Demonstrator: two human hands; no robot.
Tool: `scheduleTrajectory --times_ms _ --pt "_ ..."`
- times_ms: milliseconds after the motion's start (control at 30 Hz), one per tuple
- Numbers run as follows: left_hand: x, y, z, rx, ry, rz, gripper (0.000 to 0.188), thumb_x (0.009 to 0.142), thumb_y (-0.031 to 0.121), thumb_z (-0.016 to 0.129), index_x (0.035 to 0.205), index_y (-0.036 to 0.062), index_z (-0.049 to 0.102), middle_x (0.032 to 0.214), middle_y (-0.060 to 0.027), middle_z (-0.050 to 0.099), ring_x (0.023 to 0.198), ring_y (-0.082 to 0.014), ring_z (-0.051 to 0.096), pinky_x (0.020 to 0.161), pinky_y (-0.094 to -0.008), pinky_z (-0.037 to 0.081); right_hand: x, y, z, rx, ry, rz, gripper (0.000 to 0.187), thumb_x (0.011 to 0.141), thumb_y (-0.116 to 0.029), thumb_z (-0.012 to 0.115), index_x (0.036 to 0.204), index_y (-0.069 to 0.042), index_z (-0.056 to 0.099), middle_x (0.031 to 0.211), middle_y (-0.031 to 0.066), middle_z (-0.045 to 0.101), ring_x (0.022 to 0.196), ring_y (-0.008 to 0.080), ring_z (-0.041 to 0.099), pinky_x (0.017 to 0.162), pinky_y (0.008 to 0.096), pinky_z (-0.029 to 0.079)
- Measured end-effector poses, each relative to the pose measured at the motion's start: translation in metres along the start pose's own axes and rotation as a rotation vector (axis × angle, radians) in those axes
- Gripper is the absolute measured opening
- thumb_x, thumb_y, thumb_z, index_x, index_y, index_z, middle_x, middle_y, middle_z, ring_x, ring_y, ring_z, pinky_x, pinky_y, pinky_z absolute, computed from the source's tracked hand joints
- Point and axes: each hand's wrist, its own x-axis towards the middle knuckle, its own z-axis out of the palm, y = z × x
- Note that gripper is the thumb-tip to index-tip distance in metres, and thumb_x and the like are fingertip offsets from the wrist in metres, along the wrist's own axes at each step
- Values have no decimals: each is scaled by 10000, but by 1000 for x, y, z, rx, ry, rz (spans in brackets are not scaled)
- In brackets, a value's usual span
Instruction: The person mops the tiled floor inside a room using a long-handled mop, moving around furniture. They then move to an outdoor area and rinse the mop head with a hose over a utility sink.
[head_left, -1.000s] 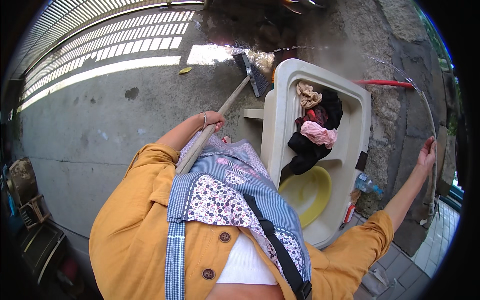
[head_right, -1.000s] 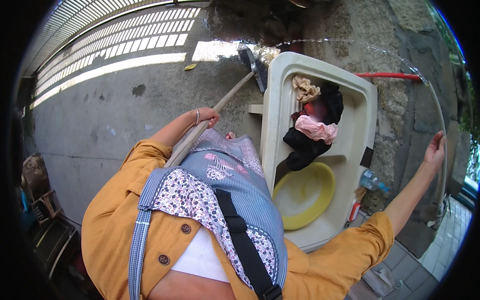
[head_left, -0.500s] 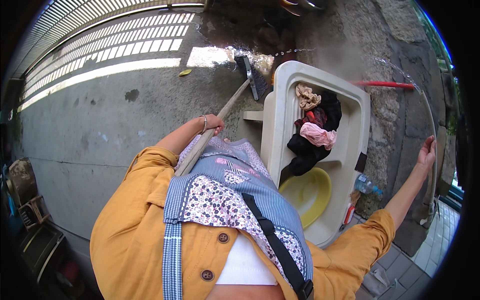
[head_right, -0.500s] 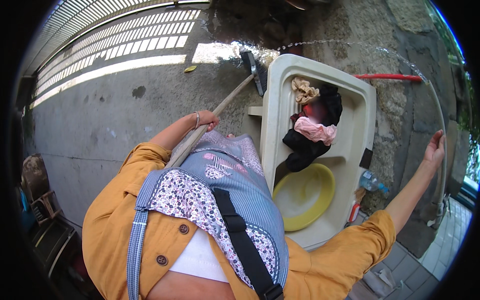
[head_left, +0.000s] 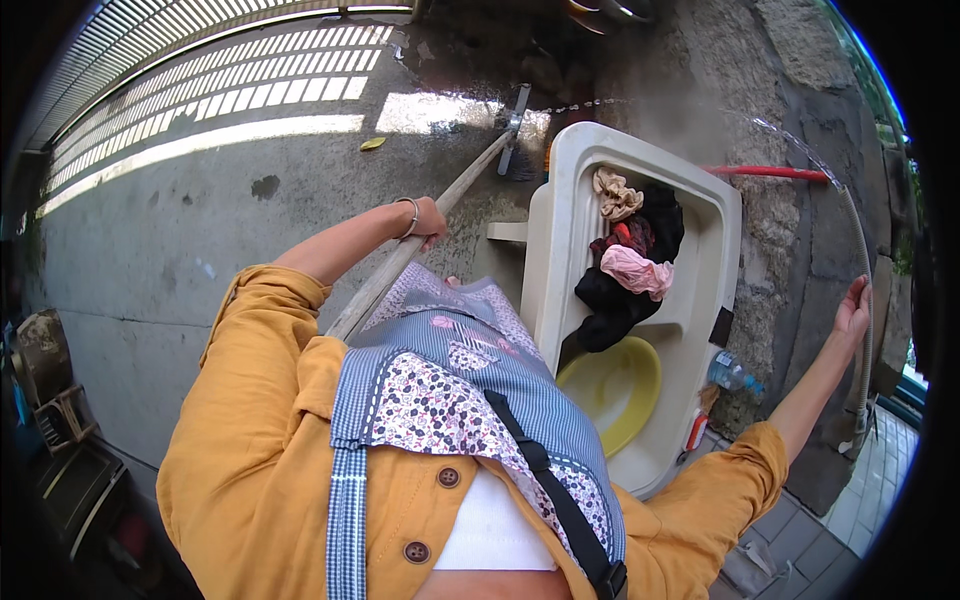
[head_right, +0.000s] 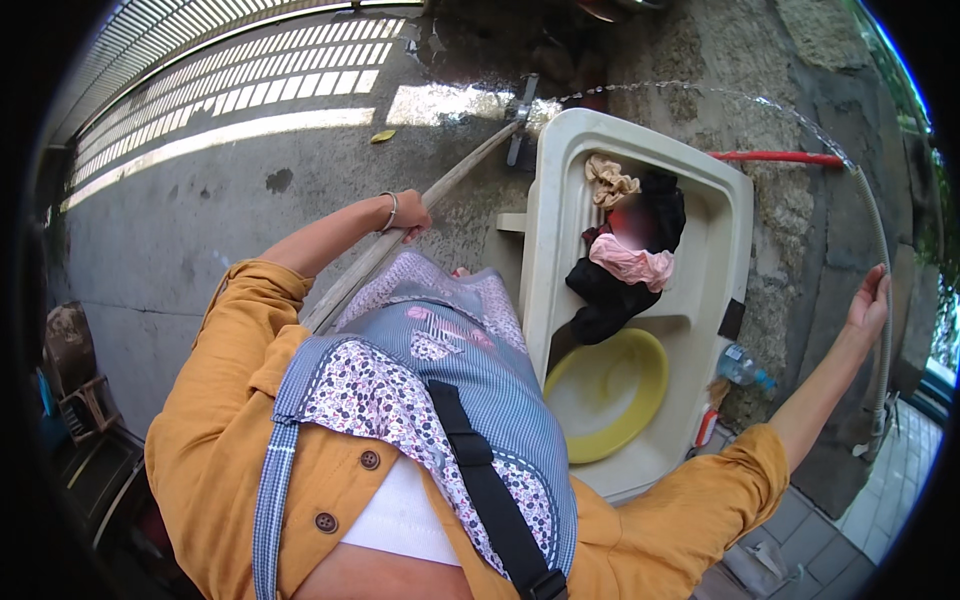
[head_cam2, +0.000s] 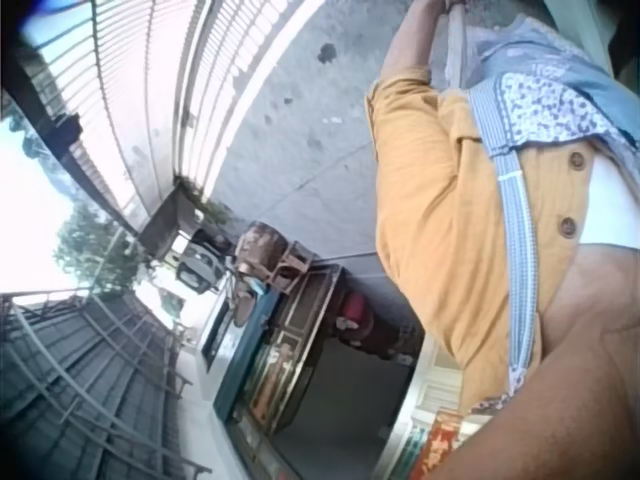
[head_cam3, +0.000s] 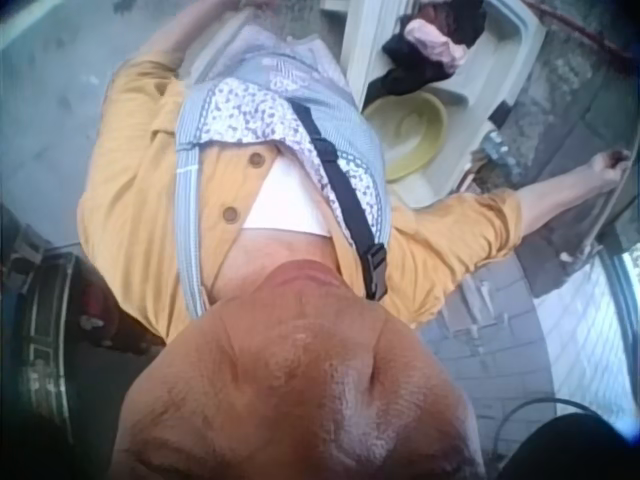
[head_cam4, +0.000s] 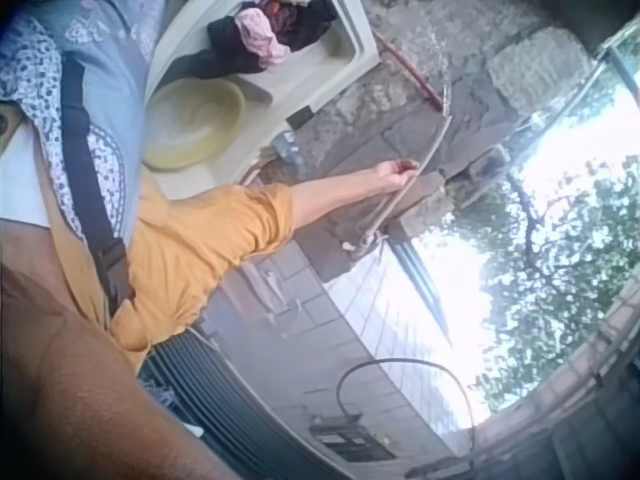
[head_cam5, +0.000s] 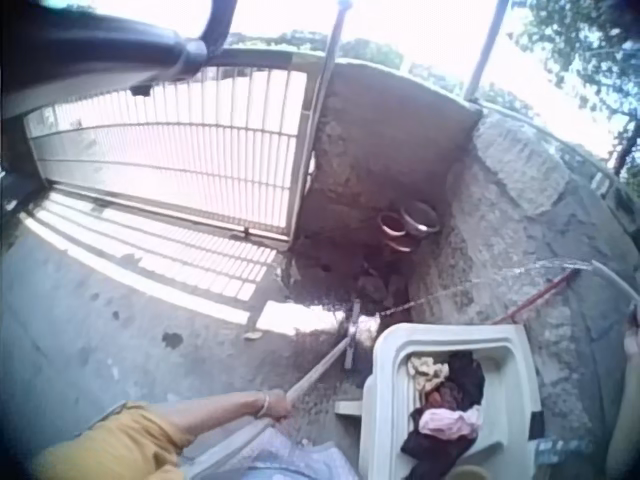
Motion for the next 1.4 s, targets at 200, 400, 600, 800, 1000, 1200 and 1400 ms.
scheduleTrajectory --times_ms 200,400,600,800,1000,1200,1400 --pt "-25 46 -30 495 25 78 238 667 66 469 455 -11 543 456 -99 535 407 -191 538 405 -309 437 -2 1 -1 -32 -3 -10 157 787 -28 497 898 82 497 889 168 541 818 223 547 762 283 482" --pt "4 57 -29 899 413 -43 263 648 154 581 866 9 596 889 -154 595 830 -245 586 686 -337 478 -4 4 -1 -48 23 -33 146 786 -23 495 886 84 497 887 168 540 825 229 545 762 290 484" --pt "71 24 -5 551 384 -141 386 633 157 624 961 -27 537 977 -175 560 914 -266 550 739 -352 466 0 -1 -5 -37 11 -17 145 785 -13 491 893 84 490 899 168 537 840 231 542 775 294 480" --pt "88 -15 17 504 310 -133 402 667 200 607 991 -21 520 987 -160 559 924 -259 547 760 -347 458 1 -4 -5 -11 59 -1 148 786 -15 489 899 80 487 905 168 538 842 231 544 765 296 486" --pt "71 -43 25 398 255 -192 484 693 192 571 1089 -25 400 947 -214 551 893 -302 552 712 -362 466 -12 1 13 13 80 -20 138 787 -5 485 895 80 491 876 170 540 823 234 545 754 298 491" --pt "56 -47 24 235 181 -216 410 713 136 514 1055 -48 382 902 -207 560 820 -293 577 652 -377 477 -10 1 11 -36 50 -41 129 788 2 479 885 85 493 879 177 540 834 248 546 767 310 486" --pt "54 -53 26 187 215 -184 268 706 100 481 919 -64 475 757 -182 584 669 -262 601 556 -352 486 -3 5 2 -103 79 -23 128 796 -2 461 876 96 482 882 195 534 836 264 545 773 329 484"
